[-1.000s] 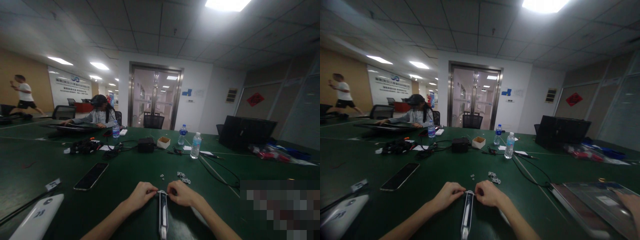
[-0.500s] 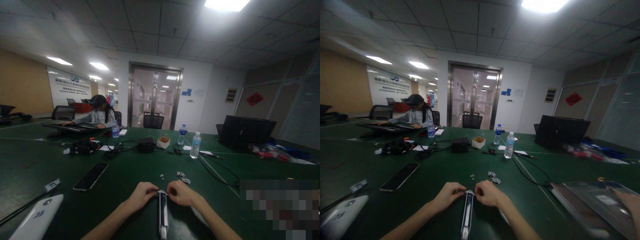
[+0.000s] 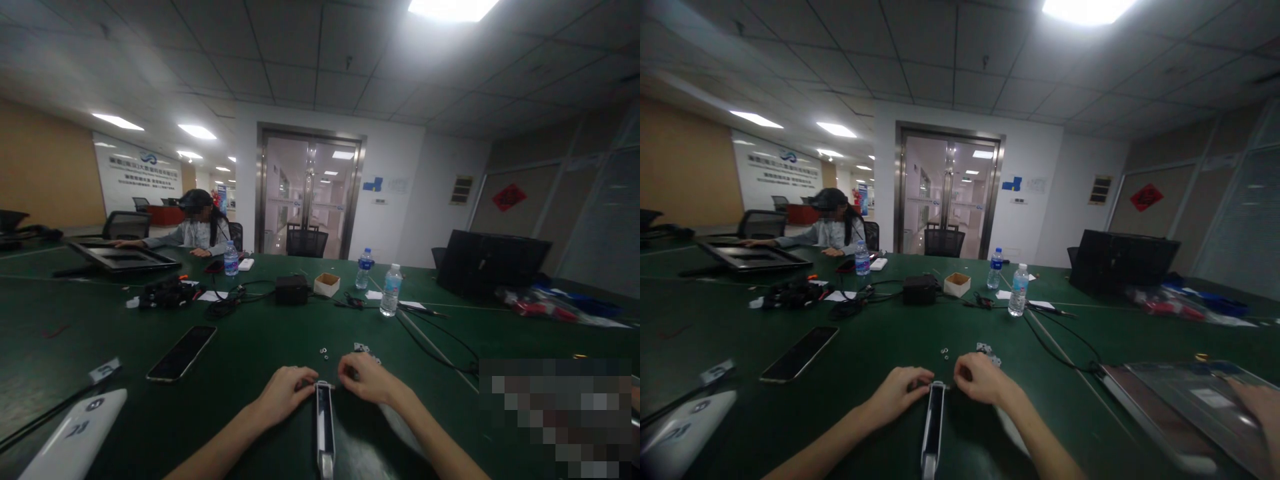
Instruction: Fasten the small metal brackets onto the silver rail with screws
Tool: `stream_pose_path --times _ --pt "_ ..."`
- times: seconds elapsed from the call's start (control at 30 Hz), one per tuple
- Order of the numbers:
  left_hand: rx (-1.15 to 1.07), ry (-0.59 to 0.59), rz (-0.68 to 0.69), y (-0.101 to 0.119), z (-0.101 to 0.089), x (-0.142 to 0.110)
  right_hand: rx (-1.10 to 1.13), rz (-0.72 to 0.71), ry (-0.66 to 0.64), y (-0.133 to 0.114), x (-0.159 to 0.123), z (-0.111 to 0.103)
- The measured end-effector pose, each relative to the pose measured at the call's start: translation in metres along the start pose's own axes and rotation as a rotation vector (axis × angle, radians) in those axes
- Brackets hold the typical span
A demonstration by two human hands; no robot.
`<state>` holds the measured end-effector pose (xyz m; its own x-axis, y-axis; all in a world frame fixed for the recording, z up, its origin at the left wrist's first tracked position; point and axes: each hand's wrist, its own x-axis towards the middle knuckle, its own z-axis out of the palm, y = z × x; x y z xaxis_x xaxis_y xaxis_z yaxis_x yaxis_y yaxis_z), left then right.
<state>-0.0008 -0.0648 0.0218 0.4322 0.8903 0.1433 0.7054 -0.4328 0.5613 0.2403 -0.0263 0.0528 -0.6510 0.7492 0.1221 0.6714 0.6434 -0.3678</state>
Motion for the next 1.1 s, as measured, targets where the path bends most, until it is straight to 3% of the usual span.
stream_pose_path --times 0.17,0.37,0.77,1.1 --pt "0.086 -0.014 0.059 0.003 -0.004 -0.003 -0.165 0.124 0.129 0.021 -0.005 -0.017" --pt "0.201 -0.021 0.107 0.011 -0.009 -0.006 -0.262 0.184 0.134 0.044 -0.008 -0.02" --pt "0.24 -0.003 0.136 0.011 -0.009 -0.006 -0.35 0.279 0.01 0.049 -0.006 -0.007" --pt "0.245 0.001 0.135 0.013 -0.01 -0.007 -0.305 0.274 0.033 0.056 -0.004 -0.001"
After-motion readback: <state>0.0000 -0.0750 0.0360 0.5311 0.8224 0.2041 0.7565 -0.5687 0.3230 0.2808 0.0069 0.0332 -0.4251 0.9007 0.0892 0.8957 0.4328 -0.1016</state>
